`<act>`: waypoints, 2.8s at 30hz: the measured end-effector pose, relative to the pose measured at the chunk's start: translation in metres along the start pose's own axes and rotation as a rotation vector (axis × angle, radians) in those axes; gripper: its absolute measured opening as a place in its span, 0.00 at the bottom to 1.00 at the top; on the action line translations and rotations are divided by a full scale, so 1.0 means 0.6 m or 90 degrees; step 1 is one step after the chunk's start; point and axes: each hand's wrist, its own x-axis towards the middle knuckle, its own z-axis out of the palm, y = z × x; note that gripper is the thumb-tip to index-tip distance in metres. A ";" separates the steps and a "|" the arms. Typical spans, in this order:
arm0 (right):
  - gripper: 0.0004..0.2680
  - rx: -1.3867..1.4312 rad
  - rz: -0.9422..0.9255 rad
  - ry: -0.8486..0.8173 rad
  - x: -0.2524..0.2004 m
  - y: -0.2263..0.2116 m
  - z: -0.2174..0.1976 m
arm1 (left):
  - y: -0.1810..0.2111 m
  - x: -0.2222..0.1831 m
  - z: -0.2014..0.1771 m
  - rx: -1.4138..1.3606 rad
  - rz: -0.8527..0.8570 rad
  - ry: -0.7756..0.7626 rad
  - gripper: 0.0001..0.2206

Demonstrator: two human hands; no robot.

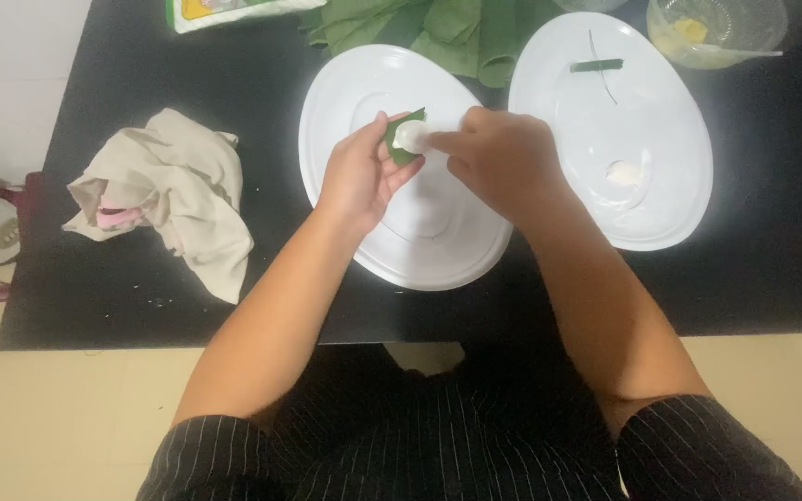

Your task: Folding green leaves into small pockets and filling them with a white paste using a spoon to create pastries.

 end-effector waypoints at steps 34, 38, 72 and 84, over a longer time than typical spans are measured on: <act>0.14 0.693 0.293 -0.189 0.031 0.046 -0.001 | -0.024 0.035 -0.023 -0.173 0.018 -0.053 0.19; 0.17 0.814 0.447 -0.237 0.031 0.046 -0.004 | -0.029 0.039 -0.027 -0.206 0.027 -0.078 0.16; 0.05 0.321 0.206 -0.180 -0.006 0.055 0.156 | -0.006 0.036 -0.009 -0.210 -0.008 0.148 0.23; 0.11 0.340 0.517 0.161 -0.069 0.259 -0.060 | -0.002 0.026 0.005 -0.280 -0.016 0.156 0.22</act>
